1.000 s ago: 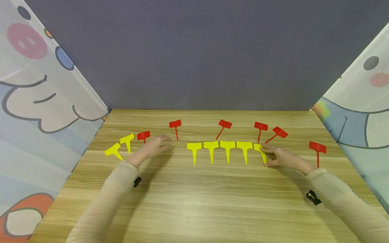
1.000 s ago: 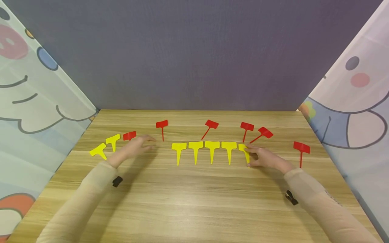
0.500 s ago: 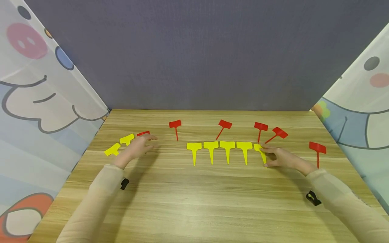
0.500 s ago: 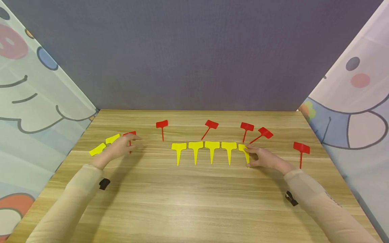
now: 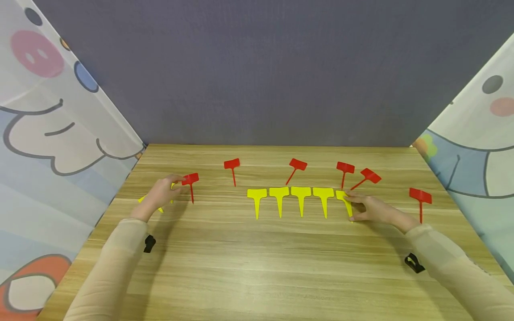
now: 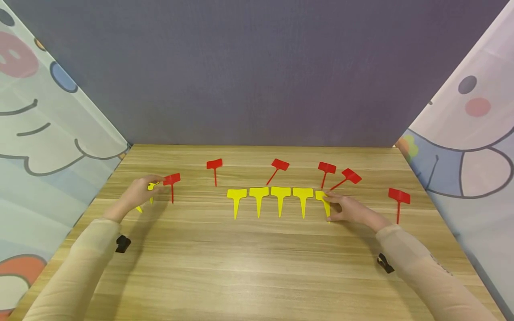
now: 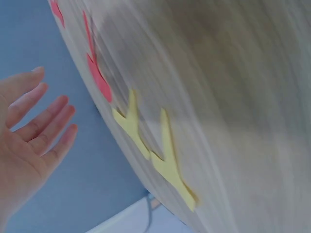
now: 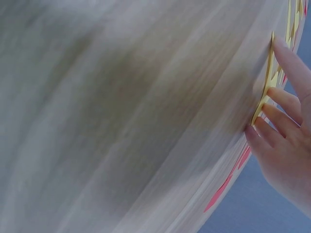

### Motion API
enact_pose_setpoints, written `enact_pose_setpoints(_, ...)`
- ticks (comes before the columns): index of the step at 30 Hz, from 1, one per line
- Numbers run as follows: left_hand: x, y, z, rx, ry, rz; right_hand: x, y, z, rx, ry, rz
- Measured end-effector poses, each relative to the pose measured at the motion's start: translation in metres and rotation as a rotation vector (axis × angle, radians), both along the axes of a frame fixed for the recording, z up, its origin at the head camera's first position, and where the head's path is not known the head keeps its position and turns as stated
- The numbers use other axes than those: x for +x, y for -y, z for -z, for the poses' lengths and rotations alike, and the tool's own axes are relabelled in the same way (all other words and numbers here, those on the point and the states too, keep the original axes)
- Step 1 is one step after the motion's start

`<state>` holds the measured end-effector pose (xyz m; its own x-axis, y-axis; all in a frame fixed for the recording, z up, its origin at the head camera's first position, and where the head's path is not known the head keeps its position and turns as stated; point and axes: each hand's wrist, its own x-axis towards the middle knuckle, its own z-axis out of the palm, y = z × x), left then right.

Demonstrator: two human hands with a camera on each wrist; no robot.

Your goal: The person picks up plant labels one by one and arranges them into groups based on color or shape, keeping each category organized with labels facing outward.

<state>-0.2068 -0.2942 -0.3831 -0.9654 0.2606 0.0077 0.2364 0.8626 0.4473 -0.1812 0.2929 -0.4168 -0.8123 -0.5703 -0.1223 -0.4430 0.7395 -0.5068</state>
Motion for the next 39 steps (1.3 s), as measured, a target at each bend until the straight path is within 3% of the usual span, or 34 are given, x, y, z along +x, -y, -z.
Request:
enact_pose_setpoints(9, -0.003, 0.018, 0.005, -0.034, -0.007, -0.053, 0.000, -0.001, 0.000, -0.009, 0.018, 0.000)
enact_pose_setpoints(17, -0.009, 0.028, 0.005, -0.059, 0.063, -0.090, 0.001, 0.000, 0.001, -0.014, 0.006, -0.011)
enact_pose_setpoints(39, -0.032, 0.033, 0.016, -0.099, 0.127, -0.111, 0.001, 0.000, 0.001, -0.001, 0.015, 0.025)
